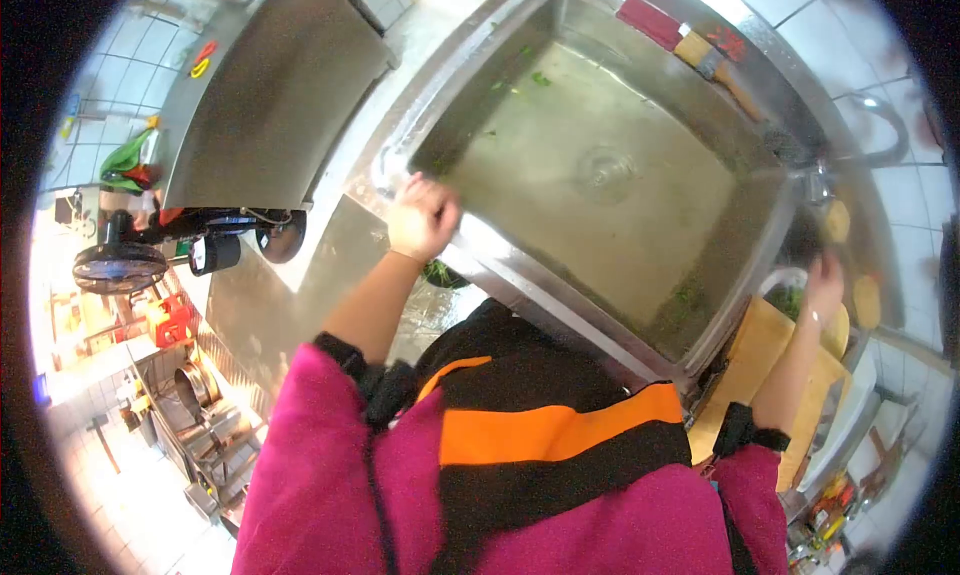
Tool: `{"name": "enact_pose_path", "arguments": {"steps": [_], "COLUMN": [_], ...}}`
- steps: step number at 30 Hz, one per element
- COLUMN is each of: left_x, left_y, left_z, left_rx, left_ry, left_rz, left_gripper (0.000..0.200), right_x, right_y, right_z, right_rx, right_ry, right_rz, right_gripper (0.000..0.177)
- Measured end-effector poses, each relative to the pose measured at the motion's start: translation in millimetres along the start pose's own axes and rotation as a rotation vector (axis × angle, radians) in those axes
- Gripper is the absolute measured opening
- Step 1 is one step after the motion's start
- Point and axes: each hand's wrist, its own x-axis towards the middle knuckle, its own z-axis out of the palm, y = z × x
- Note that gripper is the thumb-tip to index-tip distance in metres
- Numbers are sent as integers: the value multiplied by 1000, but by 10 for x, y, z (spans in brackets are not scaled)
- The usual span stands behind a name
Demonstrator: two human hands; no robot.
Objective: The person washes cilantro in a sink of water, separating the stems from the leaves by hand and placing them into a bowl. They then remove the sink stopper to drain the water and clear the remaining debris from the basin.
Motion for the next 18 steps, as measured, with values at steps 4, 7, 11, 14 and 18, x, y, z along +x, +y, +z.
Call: {"name": "enact_pose_path", "arguments": {"steps": [4, 7, 11, 14, 18], "left_x": [8, 0, 27, 21, 38], "left_y": [21, 23, 57, 50, 77], "left_z": [-1, -13, -34, -23, -48], "left_rx": [-11, -9, -26, -65, -94], "left_ry": [23, -5, 10, 35, 39], "left_rz": [0, 4, 4, 2, -3], "left_gripper": [4, 4, 5, 5, 5], "right_x": [28, -433, -933, -1070, -1045], "right_y": [-1725, -2981, -4185, -4663, -4714], "right_z": [525, 1136, 1803, 2216, 2184], "right_rx": [396, 732, 680, 664, 673], "right_ry": [-334, -755, -643, -656, -1039], "right_rz": [-105, -311, -493, -337, -122], "right_gripper": [19, 20, 35, 38, 26]}}
